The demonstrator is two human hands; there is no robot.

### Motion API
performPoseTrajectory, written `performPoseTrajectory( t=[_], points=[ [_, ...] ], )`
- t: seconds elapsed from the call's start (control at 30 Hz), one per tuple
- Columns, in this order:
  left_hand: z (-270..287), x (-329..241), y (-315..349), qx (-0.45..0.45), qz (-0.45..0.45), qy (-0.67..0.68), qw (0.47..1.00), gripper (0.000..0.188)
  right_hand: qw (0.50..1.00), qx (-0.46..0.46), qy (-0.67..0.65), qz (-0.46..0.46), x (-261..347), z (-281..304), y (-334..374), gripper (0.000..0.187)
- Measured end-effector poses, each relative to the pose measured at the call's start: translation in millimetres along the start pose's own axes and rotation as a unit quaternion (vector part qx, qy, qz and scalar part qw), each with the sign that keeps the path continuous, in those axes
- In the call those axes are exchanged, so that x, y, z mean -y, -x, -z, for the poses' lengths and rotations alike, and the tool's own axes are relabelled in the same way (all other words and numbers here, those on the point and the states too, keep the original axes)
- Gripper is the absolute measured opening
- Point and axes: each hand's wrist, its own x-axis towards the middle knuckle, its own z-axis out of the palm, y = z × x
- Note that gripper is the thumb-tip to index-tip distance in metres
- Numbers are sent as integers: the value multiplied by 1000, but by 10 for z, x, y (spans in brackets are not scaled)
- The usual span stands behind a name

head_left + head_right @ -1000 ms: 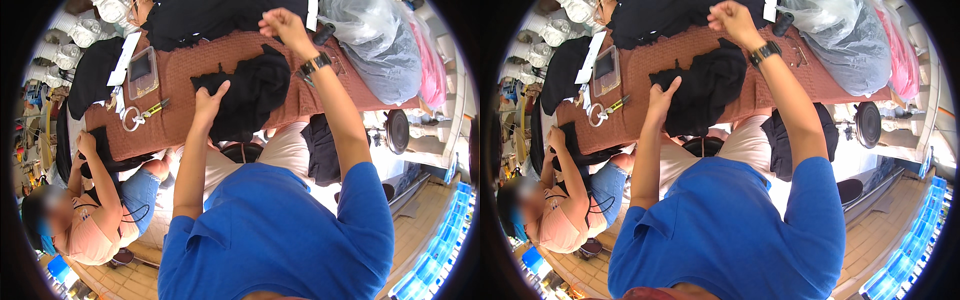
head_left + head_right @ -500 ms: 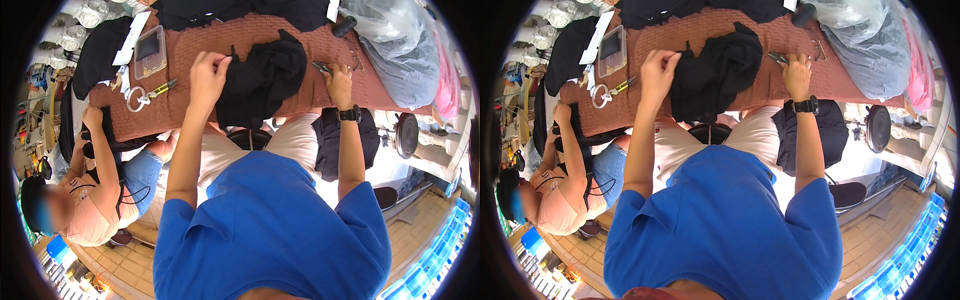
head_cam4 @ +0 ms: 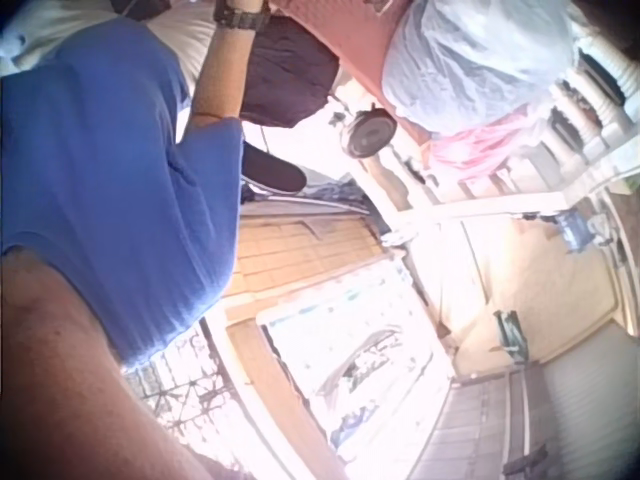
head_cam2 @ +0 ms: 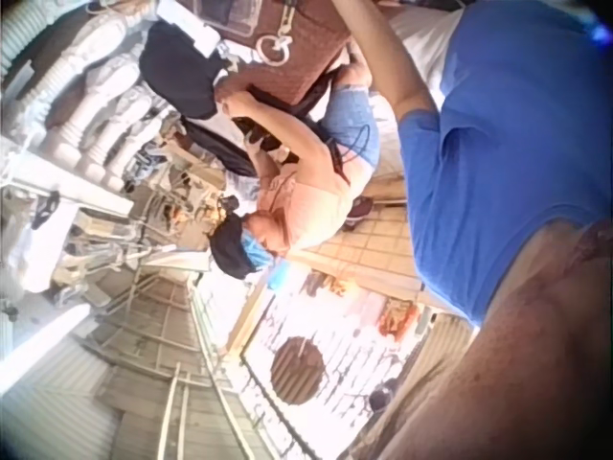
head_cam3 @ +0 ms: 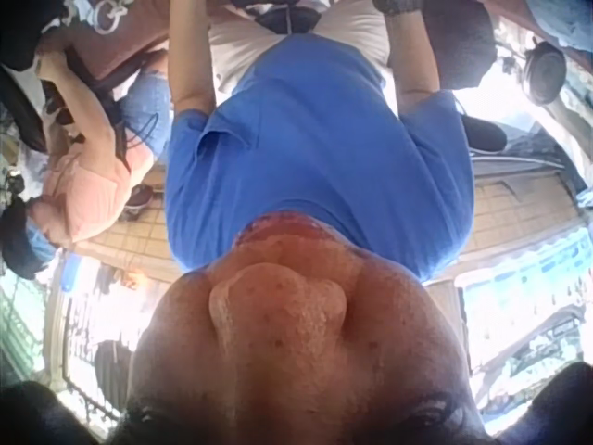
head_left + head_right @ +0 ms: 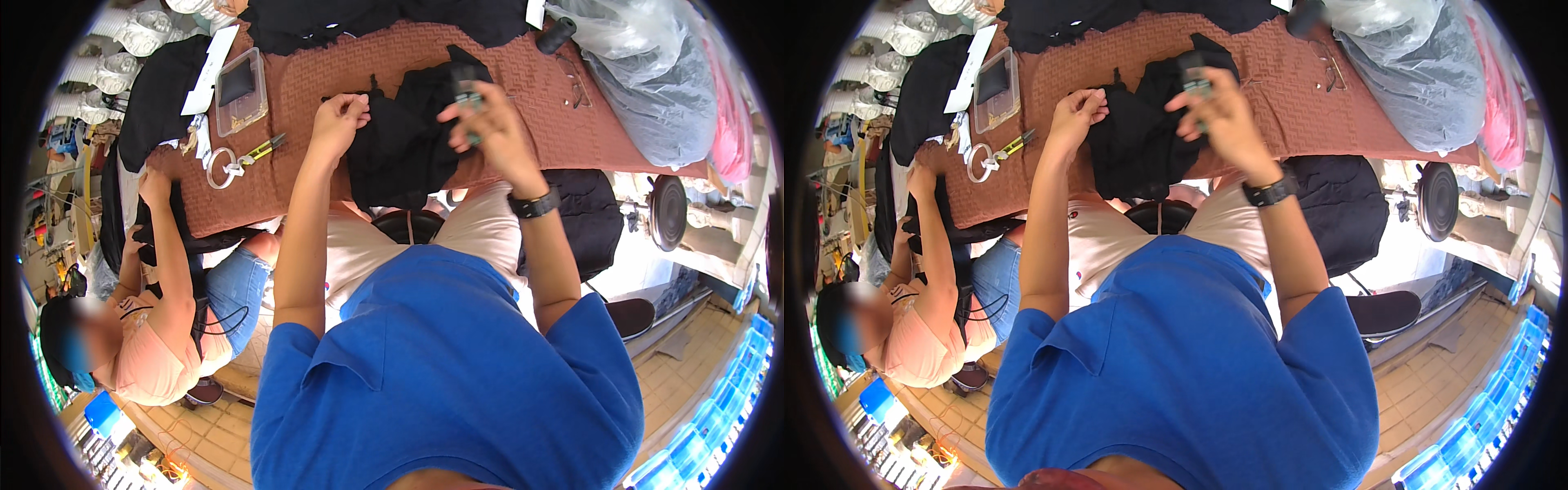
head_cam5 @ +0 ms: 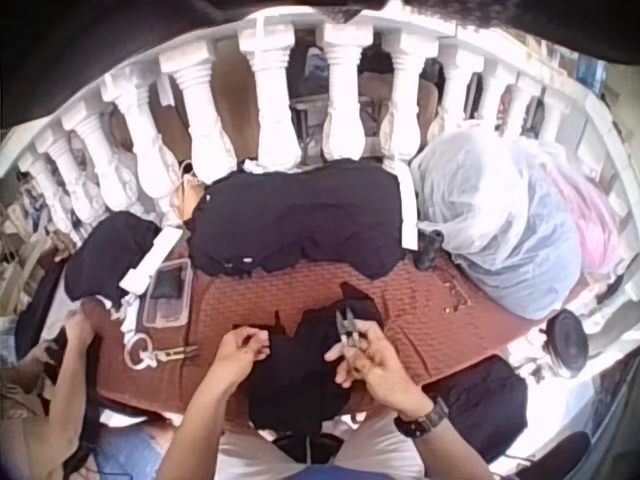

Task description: The person works on black fabric garments by hand, applying white labels and using a small blade to trim threads.

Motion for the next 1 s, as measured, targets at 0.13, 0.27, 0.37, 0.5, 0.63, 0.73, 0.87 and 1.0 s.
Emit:
performPoseTrajectory(
  t=[0.13,0.27,0.37,0.5,0.63,0.73,0.87,1.0],
  points=[
    [14,26,114,3,12,100,995,36,973,42,-159,-161,-168,-803,16,42],
    [10,11,220,-22,0,127,992,33,948,52,-173,-261,-383,-1122,-47,55],
    [28,36,274,-30,-5,119,992,30,945,37,-178,-273,-446,-1217,-94,54],
    [34,56,318,-20,-10,135,991,27,941,18,-198,-275,-435,-1266,-122,48],
    [1,37,365,-32,-25,149,988,25,941,15,-234,-243,-448,-1259,-138,41],
    [-14,50,370,-34,-31,154,987,25,940,-1,-253,-228,-491,-1264,-150,39],
    [-23,61,379,-26,-42,161,986,24,940,-6,-263,-217,-556,-1250,-181,37],
    [-48,15,413,-34,-39,156,986,23,941,-11,-259,-217,-549,-1247,-180,37]
  ],
)
